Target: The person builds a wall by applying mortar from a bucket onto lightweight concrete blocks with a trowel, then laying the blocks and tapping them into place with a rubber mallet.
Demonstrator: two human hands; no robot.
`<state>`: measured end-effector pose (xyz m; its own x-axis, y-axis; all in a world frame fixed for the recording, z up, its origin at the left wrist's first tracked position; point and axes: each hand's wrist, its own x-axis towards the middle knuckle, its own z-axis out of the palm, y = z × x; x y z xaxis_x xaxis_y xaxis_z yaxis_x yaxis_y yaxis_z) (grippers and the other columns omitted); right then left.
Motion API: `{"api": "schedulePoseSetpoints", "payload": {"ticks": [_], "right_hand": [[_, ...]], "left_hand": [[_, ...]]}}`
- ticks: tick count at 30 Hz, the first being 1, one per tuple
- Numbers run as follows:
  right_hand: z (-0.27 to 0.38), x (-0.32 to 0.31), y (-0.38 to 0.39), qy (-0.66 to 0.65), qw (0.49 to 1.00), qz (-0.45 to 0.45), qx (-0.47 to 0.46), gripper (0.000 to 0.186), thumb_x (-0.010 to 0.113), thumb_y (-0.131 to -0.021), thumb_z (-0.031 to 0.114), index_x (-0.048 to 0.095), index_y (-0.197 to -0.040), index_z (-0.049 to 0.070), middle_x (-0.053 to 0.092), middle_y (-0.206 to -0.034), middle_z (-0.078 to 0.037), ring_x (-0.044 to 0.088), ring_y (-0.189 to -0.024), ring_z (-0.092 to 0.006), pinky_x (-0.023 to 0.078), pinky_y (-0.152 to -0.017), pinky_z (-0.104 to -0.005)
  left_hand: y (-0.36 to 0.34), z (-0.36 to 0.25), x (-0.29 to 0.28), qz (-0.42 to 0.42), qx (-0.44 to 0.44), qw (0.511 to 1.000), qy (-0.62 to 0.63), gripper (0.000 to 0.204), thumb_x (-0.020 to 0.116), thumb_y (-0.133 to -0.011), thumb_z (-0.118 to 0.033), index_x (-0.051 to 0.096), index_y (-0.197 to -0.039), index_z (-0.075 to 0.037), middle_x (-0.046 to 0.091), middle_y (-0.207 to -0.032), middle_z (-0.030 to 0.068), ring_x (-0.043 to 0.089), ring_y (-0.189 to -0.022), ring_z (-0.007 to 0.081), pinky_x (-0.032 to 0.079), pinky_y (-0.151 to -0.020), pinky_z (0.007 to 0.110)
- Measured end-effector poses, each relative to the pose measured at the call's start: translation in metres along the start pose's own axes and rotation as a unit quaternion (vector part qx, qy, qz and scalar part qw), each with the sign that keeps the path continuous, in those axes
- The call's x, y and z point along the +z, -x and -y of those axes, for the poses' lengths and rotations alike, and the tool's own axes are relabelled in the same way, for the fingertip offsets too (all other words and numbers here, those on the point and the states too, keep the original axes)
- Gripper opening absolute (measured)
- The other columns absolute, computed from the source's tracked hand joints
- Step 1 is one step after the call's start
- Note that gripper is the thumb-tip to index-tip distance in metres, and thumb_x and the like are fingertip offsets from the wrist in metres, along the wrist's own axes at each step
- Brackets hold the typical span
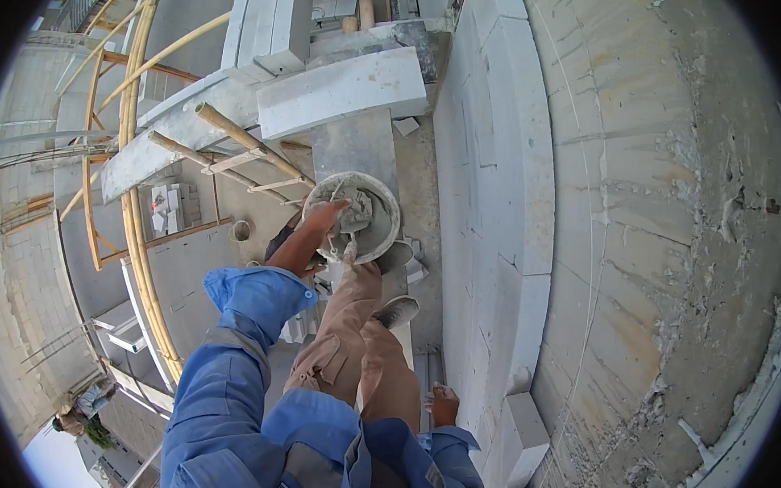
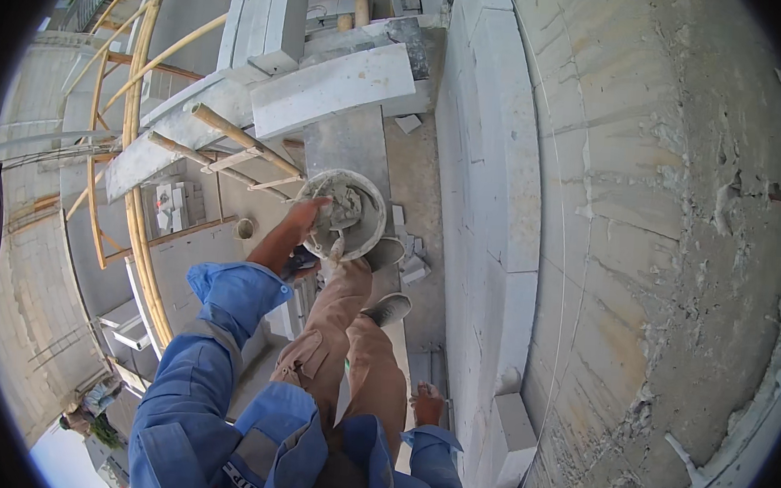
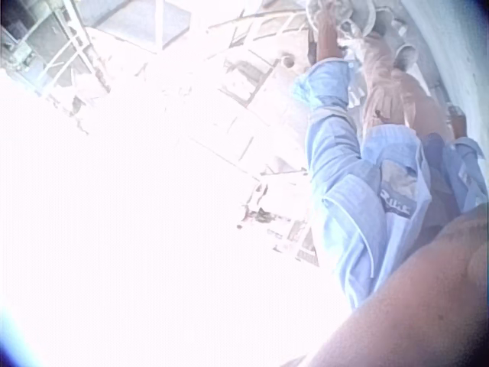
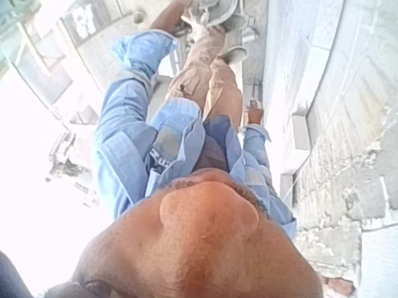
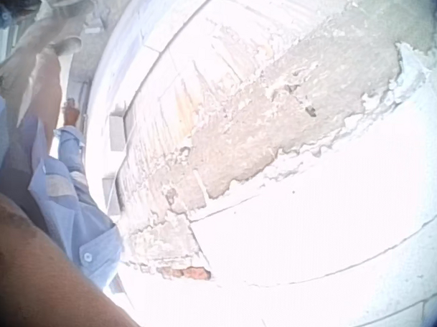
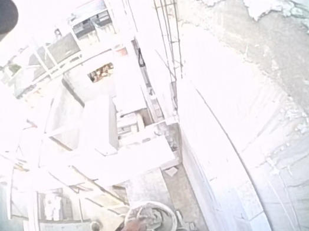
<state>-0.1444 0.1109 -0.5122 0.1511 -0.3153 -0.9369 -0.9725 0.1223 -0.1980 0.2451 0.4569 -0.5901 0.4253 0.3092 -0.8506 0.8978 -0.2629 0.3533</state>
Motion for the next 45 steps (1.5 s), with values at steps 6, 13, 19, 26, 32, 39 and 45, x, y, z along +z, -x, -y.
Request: {"api": "schedulePoseSetpoints", "payload": {"ticks": [6,13,19,26,32,39,45], "right_hand": [[0.048,-0.034,0.047,-0.071,0.987,0.000,-0.142,0.026,0.062,-0.094,0.025,0.061,-0.102,0.000,0.066,-0.075,-0.007,0.061,-0.060,-0.0135,0.049,-0.052,-0.0285],[0.143,0.008,0.026,-0.027,0.977,-0.024,-0.212,0.030,0.064,-0.091,0.028,0.066,-0.101,0.000,0.068,-0.077,-0.012,0.066,-0.066,-0.0201,0.051,-0.060,-0.0323],[0.271,0.079,-0.019,0.109,0.901,-0.139,-0.396,0.027,0.064,-0.092,0.026,0.065,-0.094,0.000,0.065,-0.072,-0.006,0.060,-0.060,-0.0119,0.047,-0.055,-0.0276],[0.487,0.266,-0.040,0.192,0.894,-0.102,-0.391,0.033,0.063,-0.092,0.030,0.064,-0.102,-0.001,0.067,-0.083,-0.018,0.065,-0.079,-0.0376,0.051,-0.073,-0.0441],[0.645,0.453,-0.087,0.433,0.794,-0.127,-0.407,0.049,0.061,-0.087,0.042,0.062,-0.115,0.002,0.061,-0.114,-0.018,0.054,-0.115,-0.0359,0.047,-0.086,-0.0480],[0.638,0.498,-0.129,0.703,0.594,-0.029,-0.390,0.026,0.061,-0.081,0.022,0.067,-0.104,0.010,0.069,-0.096,-0.008,0.064,-0.098,-0.0257,0.048,-0.079,-0.0415],[0.645,0.460,-0.132,0.705,0.615,-0.018,-0.353,0.021,0.059,-0.083,0.020,0.068,-0.099,0.010,0.068,-0.091,-0.008,0.065,-0.093,-0.0265,0.050,-0.074,-0.0442]], "left_hand": [[0.096,-0.173,-0.117,0.042,0.060,0.991,0.112,0.042,0.066,-0.082,-0.054,0.065,-0.083,-0.013,0.053,-0.064,-0.0016,0.038,-0.047,0.0088,0.030,-0.043,0.027],[0.134,-0.262,-0.176,0.131,0.122,0.955,0.237,0.058,0.059,-0.083,-0.063,0.060,-0.098,-0.007,0.040,-0.057,-0.0075,0.035,-0.046,0.0113,0.032,-0.046,0.027],[-0.020,-0.300,-0.141,0.046,0.090,0.950,0.295,0.059,0.057,-0.087,-0.061,0.059,-0.102,-0.003,0.040,-0.063,-0.0044,0.036,-0.051,0.0102,0.034,-0.049,0.028],[-0.160,-0.287,-0.179,0.096,0.066,0.928,0.354,0.035,0.044,-0.102,-0.035,0.064,-0.102,-0.007,0.047,-0.064,-0.0017,0.044,-0.051,0.0112,0.042,-0.051,0.029],[-0.241,-0.240,-0.260,-0.072,0.198,0.975,-0.077,0.028,0.050,-0.096,-0.020,0.064,-0.111,-0.001,0.065,-0.098,0.0121,0.064,-0.083,0.0199,0.052,-0.070,0.034],[-0.317,-0.304,-0.226,0.097,0.233,0.966,-0.065,0.046,0.052,-0.092,-0.041,0.062,-0.111,-0.001,0.060,-0.107,0.0214,0.056,-0.103,0.0351,0.041,-0.095,0.038],[-0.244,-0.322,-0.177,-0.035,0.304,0.940,-0.149,0.044,0.059,-0.092,-0.042,0.062,-0.099,0.002,0.062,-0.097,0.0212,0.058,-0.092,0.0347,0.045,-0.082,0.042]]}}
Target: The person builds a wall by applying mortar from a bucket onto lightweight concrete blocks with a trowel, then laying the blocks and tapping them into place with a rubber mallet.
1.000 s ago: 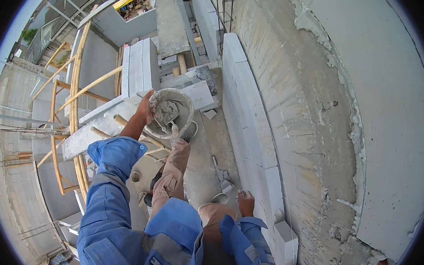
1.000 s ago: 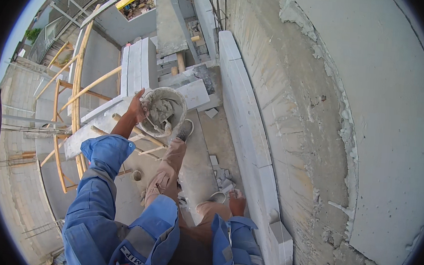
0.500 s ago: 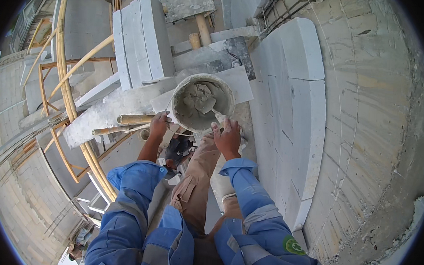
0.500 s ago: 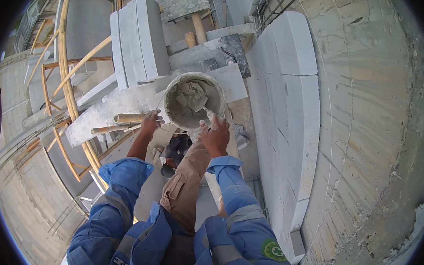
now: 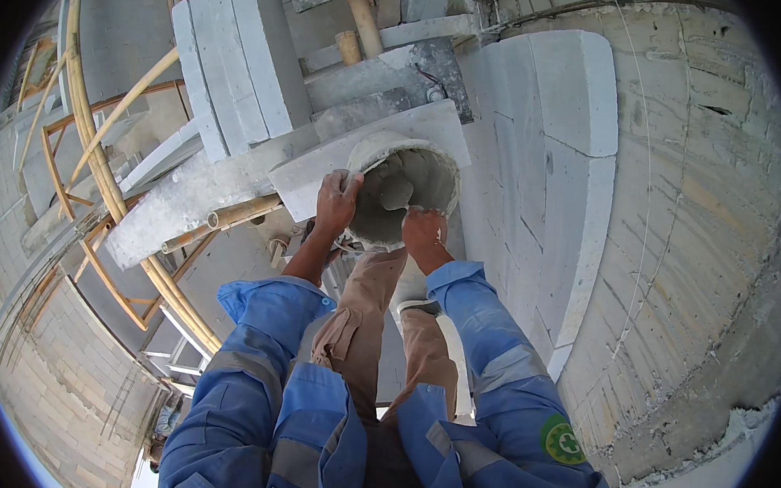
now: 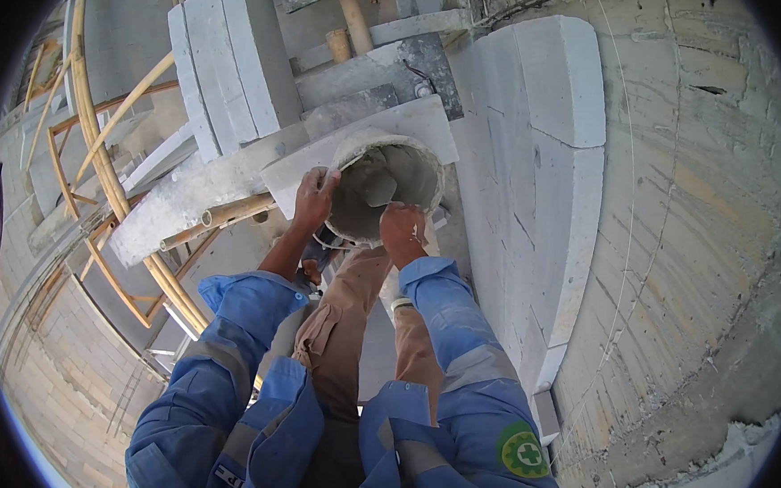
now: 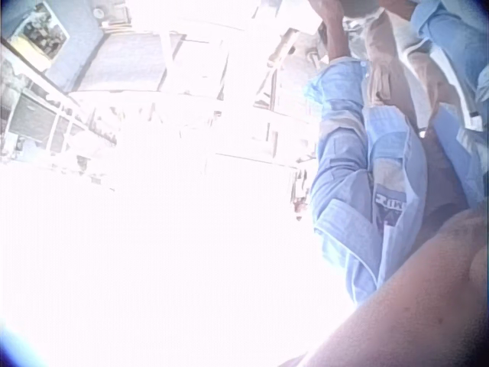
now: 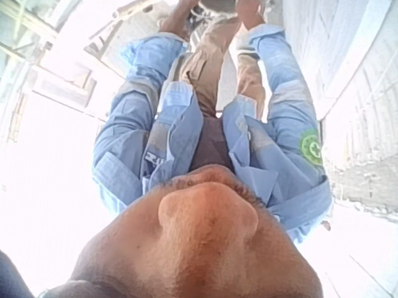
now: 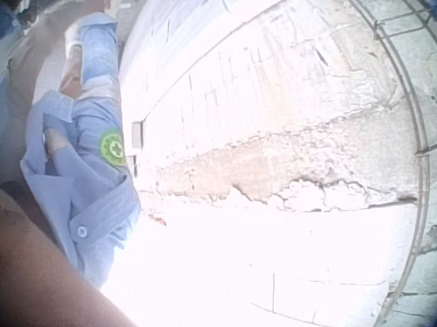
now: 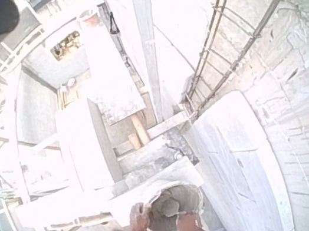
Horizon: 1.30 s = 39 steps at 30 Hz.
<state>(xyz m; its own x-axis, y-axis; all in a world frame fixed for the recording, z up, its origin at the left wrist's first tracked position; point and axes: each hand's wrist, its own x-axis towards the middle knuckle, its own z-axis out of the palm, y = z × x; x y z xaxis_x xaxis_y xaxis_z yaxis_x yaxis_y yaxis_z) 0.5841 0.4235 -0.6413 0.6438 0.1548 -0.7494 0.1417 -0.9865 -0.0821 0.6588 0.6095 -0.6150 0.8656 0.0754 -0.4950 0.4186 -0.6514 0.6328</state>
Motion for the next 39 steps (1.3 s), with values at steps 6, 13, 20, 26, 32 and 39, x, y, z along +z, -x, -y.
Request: {"api": "schedulePoseSetpoints", "payload": {"ticks": [6,13,20,26,32,39], "right_hand": [[-0.031,0.025,0.024,0.006,0.995,-0.089,0.054,0.026,0.054,-0.089,0.024,0.064,-0.111,0.015,0.059,-0.101,-0.014,0.063,-0.085,-0.0291,0.053,-0.067,-0.0466],[-0.036,0.014,0.008,-0.085,0.991,-0.061,0.082,0.026,0.053,-0.089,0.020,0.059,-0.111,0.009,0.058,-0.100,-0.015,0.061,-0.097,-0.0320,0.051,-0.076,-0.0494],[-0.051,-0.071,0.009,-0.061,0.998,0.033,0.011,0.035,0.057,-0.085,0.020,0.055,-0.114,0.000,0.061,-0.105,-0.018,0.061,-0.105,-0.0343,0.052,-0.077,-0.0443],[-0.099,-0.101,0.040,-0.093,0.993,0.063,0.030,0.041,0.067,-0.078,0.020,0.056,-0.113,0.001,0.063,-0.108,-0.020,0.066,-0.098,-0.0330,0.055,-0.069,-0.0410],[-0.109,-0.039,-0.003,0.033,0.991,-0.098,0.081,0.028,0.064,-0.079,0.019,0.061,-0.105,0.007,0.063,-0.088,-0.009,0.066,-0.077,-0.0224,0.055,-0.062,-0.0403],[-0.024,0.013,0.031,-0.145,0.979,0.095,0.104,0.030,0.060,-0.085,0.016,0.060,-0.112,0.003,0.070,-0.086,-0.012,0.070,-0.078,-0.0284,0.057,-0.059,-0.0392]], "left_hand": [[-0.012,-0.036,0.017,-0.046,0.011,0.999,-0.013,0.037,0.062,-0.091,-0.036,0.063,-0.093,0.001,0.063,-0.090,0.0205,0.058,-0.088,0.0384,0.045,-0.079,0.044],[-0.010,-0.055,0.034,-0.043,0.051,0.998,0.004,0.034,0.067,-0.088,-0.033,0.064,-0.093,0.000,0.063,-0.088,0.0211,0.060,-0.086,0.0380,0.046,-0.078,0.044],[-0.024,-0.081,0.036,-0.024,0.044,0.999,0.000,0.034,0.067,-0.087,-0.033,0.064,-0.091,0.001,0.063,-0.086,0.0209,0.061,-0.082,0.0384,0.047,-0.075,0.043],[-0.027,-0.077,0.041,0.031,0.061,0.997,0.017,0.035,0.067,-0.085,-0.035,0.064,-0.090,0.000,0.063,-0.087,0.0211,0.061,-0.086,0.0396,0.046,-0.077,0.045],[-0.028,-0.075,0.046,0.028,0.071,0.996,0.049,0.034,0.070,-0.085,-0.032,0.063,-0.086,0.001,0.062,-0.082,0.0190,0.060,-0.078,0.0369,0.047,-0.072,0.042],[-0.034,-0.071,0.043,0.064,0.044,0.996,0.042,0.030,0.070,-0.085,-0.029,0.063,-0.086,0.000,0.062,-0.079,0.0168,0.060,-0.075,0.0329,0.047,-0.072,0.039]]}}
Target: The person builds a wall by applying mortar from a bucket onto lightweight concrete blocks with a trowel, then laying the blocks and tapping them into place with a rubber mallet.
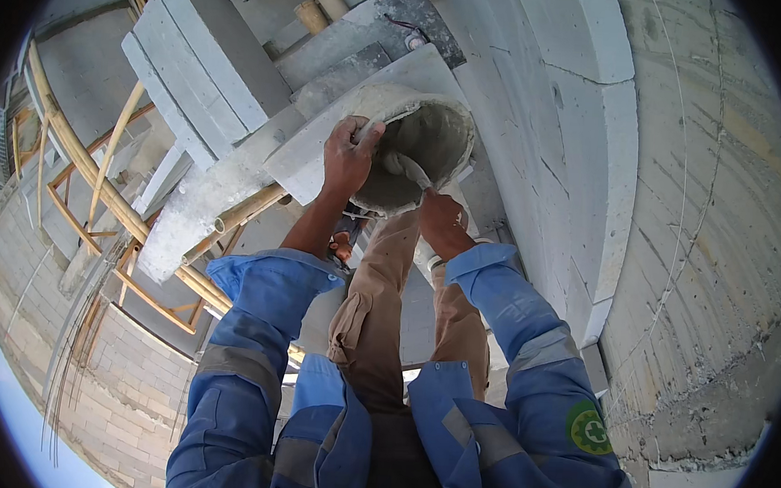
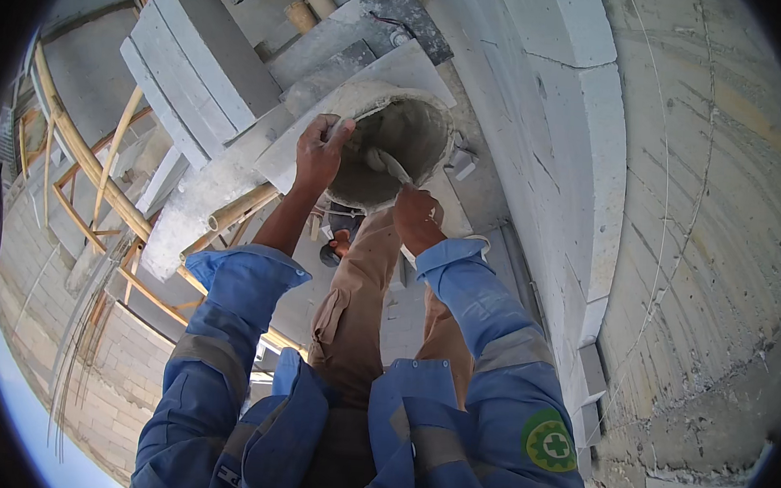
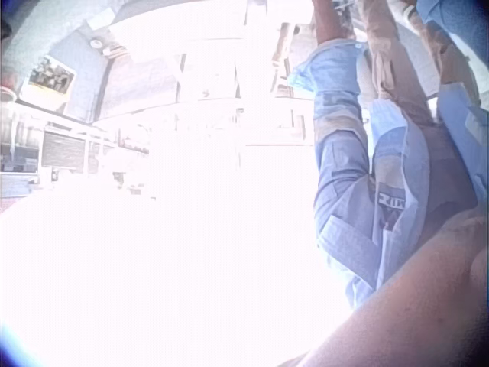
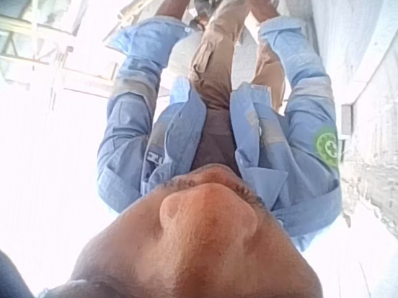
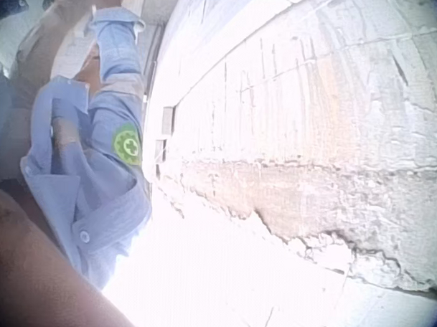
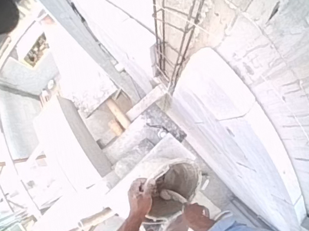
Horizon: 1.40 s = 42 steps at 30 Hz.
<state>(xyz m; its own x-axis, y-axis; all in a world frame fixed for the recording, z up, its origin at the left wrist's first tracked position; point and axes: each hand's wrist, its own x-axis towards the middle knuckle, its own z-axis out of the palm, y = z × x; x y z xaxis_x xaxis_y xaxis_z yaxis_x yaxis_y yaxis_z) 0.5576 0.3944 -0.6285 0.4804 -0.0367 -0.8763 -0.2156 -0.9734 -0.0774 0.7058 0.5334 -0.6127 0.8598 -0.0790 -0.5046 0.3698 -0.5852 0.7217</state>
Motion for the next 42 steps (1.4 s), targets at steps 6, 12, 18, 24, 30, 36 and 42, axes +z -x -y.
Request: {"api": "schedulePoseSetpoints", "payload": {"ticks": [6,12,18,24,30,36,42], "right_hand": [[0.035,0.014,0.016,-0.003,0.951,0.012,-0.308,0.043,0.065,-0.080,0.017,0.057,-0.117,-0.003,0.070,-0.092,-0.021,0.069,-0.087,-0.0353,0.055,-0.075,-0.0460],[0.049,0.002,0.059,-0.516,0.854,-0.025,-0.065,0.065,0.067,-0.075,0.020,0.045,-0.129,-0.009,0.063,-0.104,-0.032,0.061,-0.100,-0.0460,0.049,-0.088,-0.0470],[0.024,0.027,0.064,-0.546,0.832,-0.082,-0.044,0.069,0.069,-0.076,0.023,0.045,-0.133,-0.009,0.060,-0.115,-0.031,0.058,-0.109,-0.0442,0.048,-0.093,-0.0442],[-0.016,0.076,0.026,-0.423,0.885,-0.118,-0.158,0.062,0.068,-0.077,0.025,0.051,-0.131,-0.002,0.058,-0.125,-0.023,0.059,-0.108,-0.0402,0.048,-0.095,-0.0433],[-0.019,0.081,0.024,-0.398,0.886,-0.123,-0.205,0.060,0.067,-0.076,0.025,0.052,-0.129,0.000,0.059,-0.122,-0.025,0.059,-0.108,-0.0413,0.048,-0.094,-0.0439],[-0.067,0.087,0.100,-0.459,0.855,-0.144,-0.193,0.062,0.068,-0.071,0.025,0.054,-0.128,0.005,0.066,-0.098,-0.026,0.063,-0.091,-0.0435,0.050,-0.083,-0.0474],[-0.175,0.135,0.246,-0.537,0.814,-0.180,-0.128,0.061,0.068,-0.069,0.028,0.058,-0.125,0.005,0.064,-0.093,-0.027,0.063,-0.088,-0.0418,0.050,-0.079,-0.0473]], "left_hand": [[0.002,-0.014,0.012,0.004,0.004,1.000,-0.022,0.032,0.071,-0.084,-0.031,0.065,-0.088,0.000,0.064,-0.081,0.0176,0.061,-0.077,0.0329,0.047,-0.073,0.039],[0.004,-0.018,0.018,0.009,-0.019,0.999,-0.031,0.034,0.070,-0.085,-0.033,0.066,-0.088,0.000,0.065,-0.083,0.0172,0.061,-0.076,0.0314,0.047,-0.072,0.038],[-0.014,0.001,-0.007,0.021,-0.048,0.998,-0.024,0.035,0.069,-0.086,-0.035,0.066,-0.087,0.000,0.062,-0.070,0.0089,0.055,-0.068,0.0164,0.045,-0.068,0.032],[-0.047,0.055,-0.062,0.030,-0.150,0.988,0.025,0.041,0.062,-0.092,-0.041,0.069,-0.100,-0.001,0.065,-0.085,0.0048,0.055,-0.083,0.0133,0.044,-0.079,0.029],[-0.041,0.062,-0.062,-0.003,-0.061,0.989,-0.134,0.055,0.048,-0.097,-0.050,0.067,-0.110,0.000,0.068,-0.105,0.0160,0.061,-0.099,0.0287,0.044,-0.090,0.036],[-0.013,0.026,-0.068,-0.016,0.048,0.935,-0.350,0.059,0.040,-0.098,-0.051,0.056,-0.128,-0.003,0.059,-0.124,0.0239,0.053,-0.118,0.0411,0.041,-0.100,0.044],[0.035,-0.008,-0.056,-0.054,0.042,0.895,-0.441,0.082,0.045,-0.093,-0.059,0.039,-0.138,0.009,0.045,-0.136,0.0317,0.041,-0.129,0.0424,0.033,-0.107,0.047]]}}
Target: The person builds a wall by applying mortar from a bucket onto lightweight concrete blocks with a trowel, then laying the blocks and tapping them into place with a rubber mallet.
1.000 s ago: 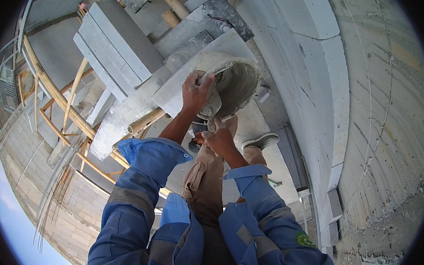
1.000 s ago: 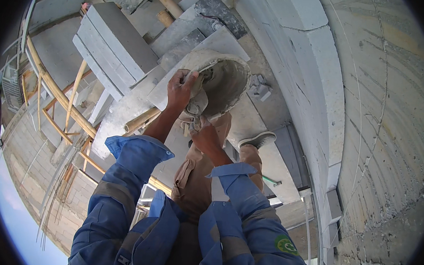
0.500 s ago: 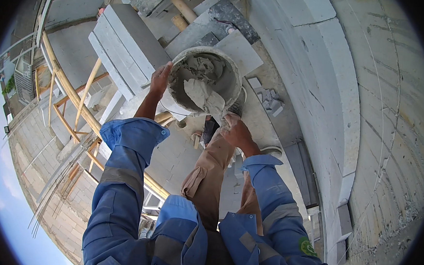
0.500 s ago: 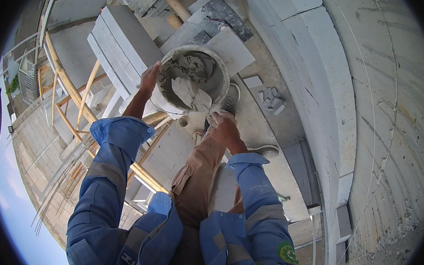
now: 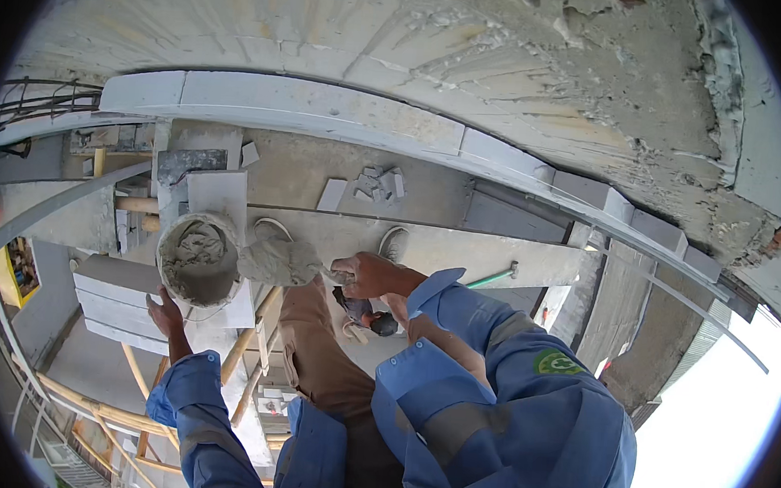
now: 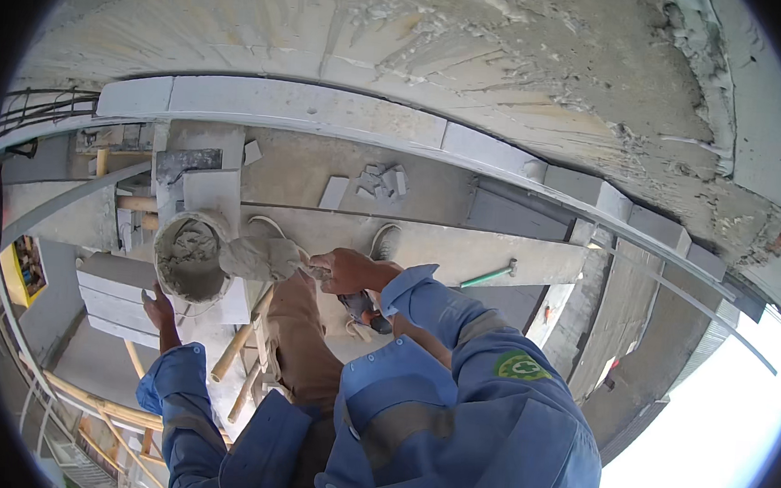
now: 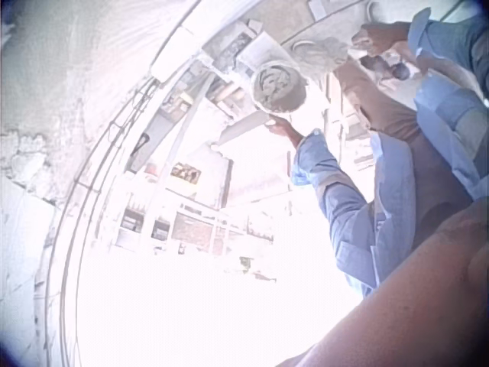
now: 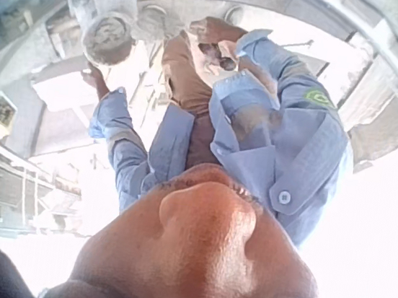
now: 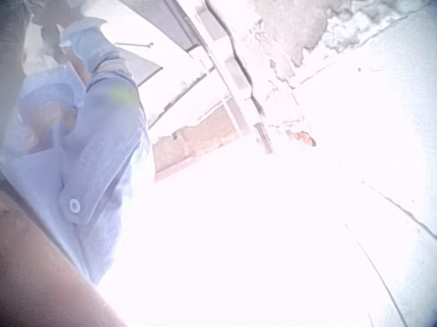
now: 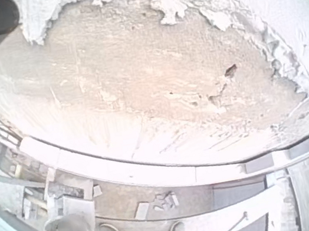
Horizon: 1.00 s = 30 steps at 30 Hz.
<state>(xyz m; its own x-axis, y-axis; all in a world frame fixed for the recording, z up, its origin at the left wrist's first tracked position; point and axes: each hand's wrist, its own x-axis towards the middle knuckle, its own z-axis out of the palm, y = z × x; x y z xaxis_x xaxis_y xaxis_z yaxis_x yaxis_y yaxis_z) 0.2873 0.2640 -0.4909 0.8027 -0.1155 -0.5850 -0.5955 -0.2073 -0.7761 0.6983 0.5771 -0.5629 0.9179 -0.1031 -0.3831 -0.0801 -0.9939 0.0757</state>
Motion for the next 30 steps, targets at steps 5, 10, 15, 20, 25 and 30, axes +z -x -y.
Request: {"api": "schedulePoseSetpoints", "payload": {"ticks": [5,10,15,20,25,30], "right_hand": [[-0.049,-0.065,0.148,0.024,0.989,-0.131,0.068,0.056,0.069,-0.067,0.026,0.060,-0.119,0.004,0.067,-0.090,-0.024,0.063,-0.088,-0.0421,0.049,-0.081,-0.0480],[-0.123,-0.120,0.279,0.021,0.959,-0.235,0.159,0.044,0.069,-0.067,0.025,0.060,-0.108,0.008,0.066,-0.081,-0.021,0.064,-0.080,-0.0416,0.051,-0.073,-0.0488],[-0.205,-0.178,0.363,0.138,0.873,-0.418,0.208,0.041,0.070,-0.069,0.023,0.062,-0.108,0.010,0.067,-0.083,-0.018,0.065,-0.081,-0.0408,0.053,-0.073,-0.0491],[-0.269,-0.217,0.372,0.245,0.823,-0.464,0.219,0.038,0.069,-0.072,0.021,0.062,-0.109,0.014,0.068,-0.103,-0.012,0.066,-0.083,-0.0367,0.055,-0.071,-0.0476],[-0.281,-0.214,0.327,0.321,0.784,-0.469,0.249,0.034,0.064,-0.079,0.017,0.061,-0.112,0.015,0.065,-0.103,-0.009,0.068,-0.082,-0.0323,0.056,-0.070,-0.0439],[-0.241,-0.222,0.267,0.352,0.800,-0.436,0.213,0.035,0.063,-0.078,0.016,0.060,-0.113,0.017,0.064,-0.101,-0.006,0.067,-0.084,-0.0277,0.056,-0.070,-0.0410]], "left_hand": [[0.062,-0.080,0.012,-0.036,0.116,0.992,0.043,0.076,0.050,-0.093,-0.055,0.041,-0.139,0.004,0.046,-0.137,0.0284,0.042,-0.126,0.0444,0.033,-0.107,0.048],[0.148,-0.206,0.031,0.034,0.192,0.979,0.065,0.074,0.052,-0.093,-0.051,0.039,-0.141,0.003,0.043,-0.140,0.0288,0.039,-0.129,0.0443,0.031,-0.108,0.048],[0.249,-0.297,0.054,0.060,0.326,0.935,0.128,0.068,0.057,-0.092,-0.043,0.040,-0.139,0.004,0.045,-0.135,0.0299,0.041,-0.127,0.0445,0.032,-0.107,0.047],[0.328,-0.312,0.085,0.152,0.389,0.899,0.129,0.066,0.058,-0.092,-0.040,0.040,-0.138,0.004,0.044,-0.136,0.0289,0.042,-0.127,0.0429,0.034,-0.107,0.045],[0.362,-0.258,0.119,0.219,0.329,0.916,0.065,0.068,0.056,-0.093,-0.045,0.040,-0.139,0.004,0.045,-0.136,0.0294,0.038,-0.131,0.0422,0.031,-0.109,0.045],[0.364,-0.197,0.120,0.220,0.263,0.938,0.053,0.072,0.052,-0.094,-0.050,0.041,-0.138,0.005,0.042,-0.140,0.0304,0.035,-0.134,0.0417,0.027,-0.112,0.044]]}}
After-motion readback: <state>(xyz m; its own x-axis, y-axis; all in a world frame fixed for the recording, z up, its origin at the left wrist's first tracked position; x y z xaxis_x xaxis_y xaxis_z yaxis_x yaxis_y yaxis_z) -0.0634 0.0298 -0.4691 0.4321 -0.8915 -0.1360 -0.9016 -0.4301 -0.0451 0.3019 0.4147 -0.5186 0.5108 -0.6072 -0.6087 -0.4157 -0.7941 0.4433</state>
